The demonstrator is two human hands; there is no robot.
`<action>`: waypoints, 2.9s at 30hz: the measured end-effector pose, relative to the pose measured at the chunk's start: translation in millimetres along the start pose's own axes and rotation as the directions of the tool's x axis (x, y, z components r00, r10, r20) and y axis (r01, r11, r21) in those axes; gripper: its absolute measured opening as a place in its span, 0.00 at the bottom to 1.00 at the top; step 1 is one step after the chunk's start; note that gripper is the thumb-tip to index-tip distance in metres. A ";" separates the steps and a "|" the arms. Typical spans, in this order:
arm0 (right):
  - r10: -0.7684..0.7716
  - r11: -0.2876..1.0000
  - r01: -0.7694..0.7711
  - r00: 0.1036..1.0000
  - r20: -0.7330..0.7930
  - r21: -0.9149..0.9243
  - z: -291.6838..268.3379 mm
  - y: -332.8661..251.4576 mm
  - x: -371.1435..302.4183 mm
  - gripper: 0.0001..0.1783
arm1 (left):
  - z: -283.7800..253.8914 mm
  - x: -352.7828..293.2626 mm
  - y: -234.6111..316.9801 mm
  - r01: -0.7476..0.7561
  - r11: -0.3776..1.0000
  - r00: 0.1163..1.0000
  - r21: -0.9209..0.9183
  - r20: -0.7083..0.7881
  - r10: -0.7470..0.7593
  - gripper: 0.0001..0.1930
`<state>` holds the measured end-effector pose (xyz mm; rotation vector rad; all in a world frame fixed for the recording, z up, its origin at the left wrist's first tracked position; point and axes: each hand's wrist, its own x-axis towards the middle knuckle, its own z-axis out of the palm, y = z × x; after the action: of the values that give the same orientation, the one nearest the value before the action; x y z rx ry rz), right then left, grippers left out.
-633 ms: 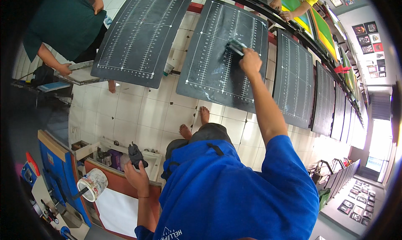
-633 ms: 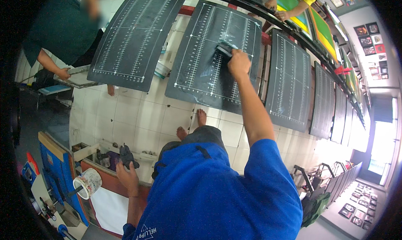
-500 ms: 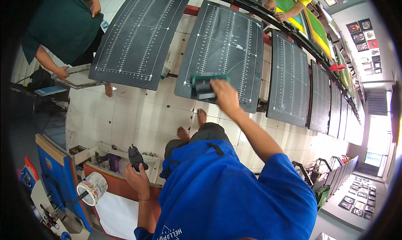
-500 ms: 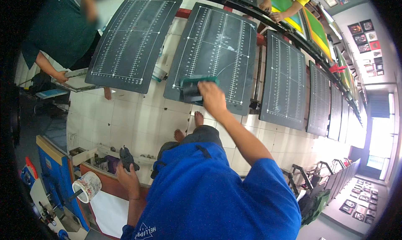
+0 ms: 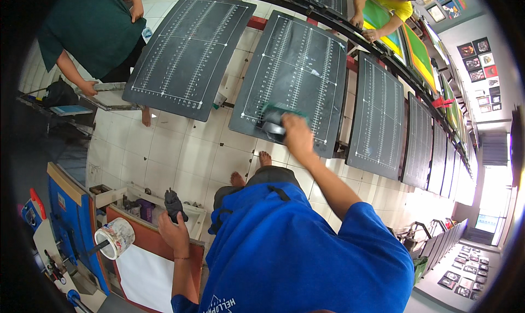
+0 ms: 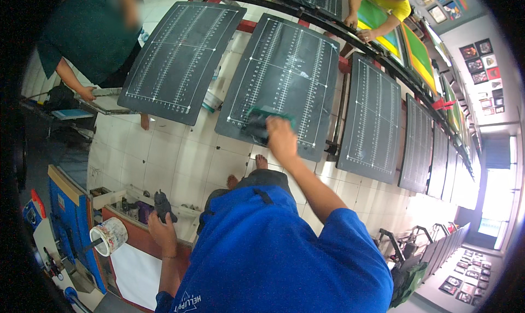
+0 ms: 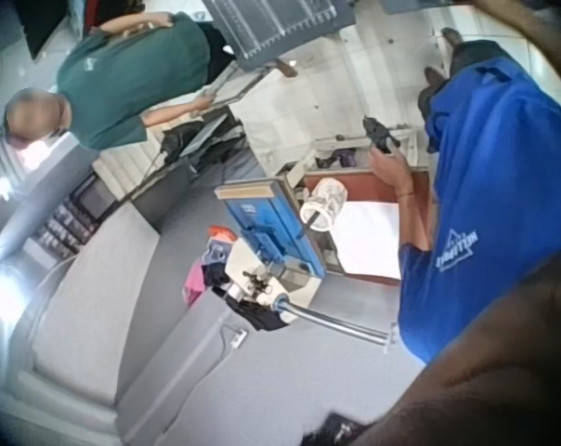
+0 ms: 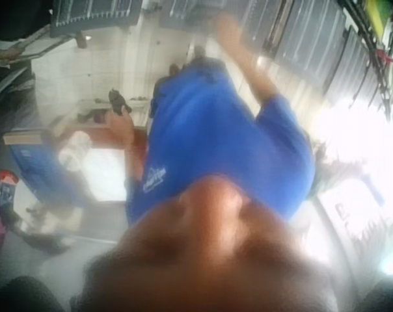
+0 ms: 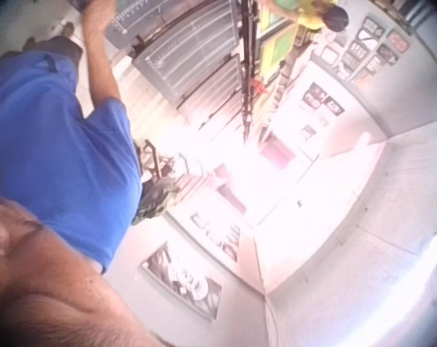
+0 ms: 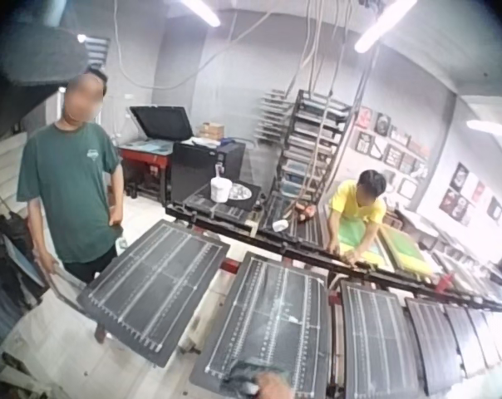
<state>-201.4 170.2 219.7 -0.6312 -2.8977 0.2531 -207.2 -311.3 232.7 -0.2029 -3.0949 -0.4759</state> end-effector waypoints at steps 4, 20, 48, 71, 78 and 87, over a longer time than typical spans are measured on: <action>-0.048 0.999 0.046 0.995 0.084 0.019 -16.5 19.2 -9.8 0.24 | -2.7 -1.4 4.4 0.100 0.995 0.994 0.029 0.038 -0.101 0.21; -0.287 0.950 0.277 0.956 0.055 0.146 -9.1 38.6 49.8 0.27 | 7.4 -3.1 5.3 0.111 0.956 0.991 0.270 0.036 -0.125 0.22; -0.436 0.896 0.420 0.894 -0.104 -0.146 35.6 169.2 419.5 0.22 | 15.4 5.4 3.7 0.102 0.932 0.986 0.348 0.088 -0.140 0.21; 0.161 0.980 -0.142 0.978 0.133 -0.143 -62.3 144.1 -8.9 0.44 | 5.6 2.7 1.9 0.056 0.987 0.993 0.148 0.094 -0.071 0.23; 0.153 0.988 -0.146 0.976 0.152 -0.058 -64.3 112.6 -60.7 0.31 | 7.4 0.4 -2.2 0.152 0.987 0.986 0.047 0.059 -0.154 0.24; 0.226 0.958 -0.232 0.973 -0.050 -0.167 -29.9 220.1 262.1 0.24 | 6.0 7.3 -4.3 0.095 0.995 0.995 0.003 -0.031 -0.095 0.21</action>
<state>-343.4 482.6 237.5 -0.9933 -2.8356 0.0197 -214.9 -312.6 225.8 -0.0473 -3.0857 -0.4695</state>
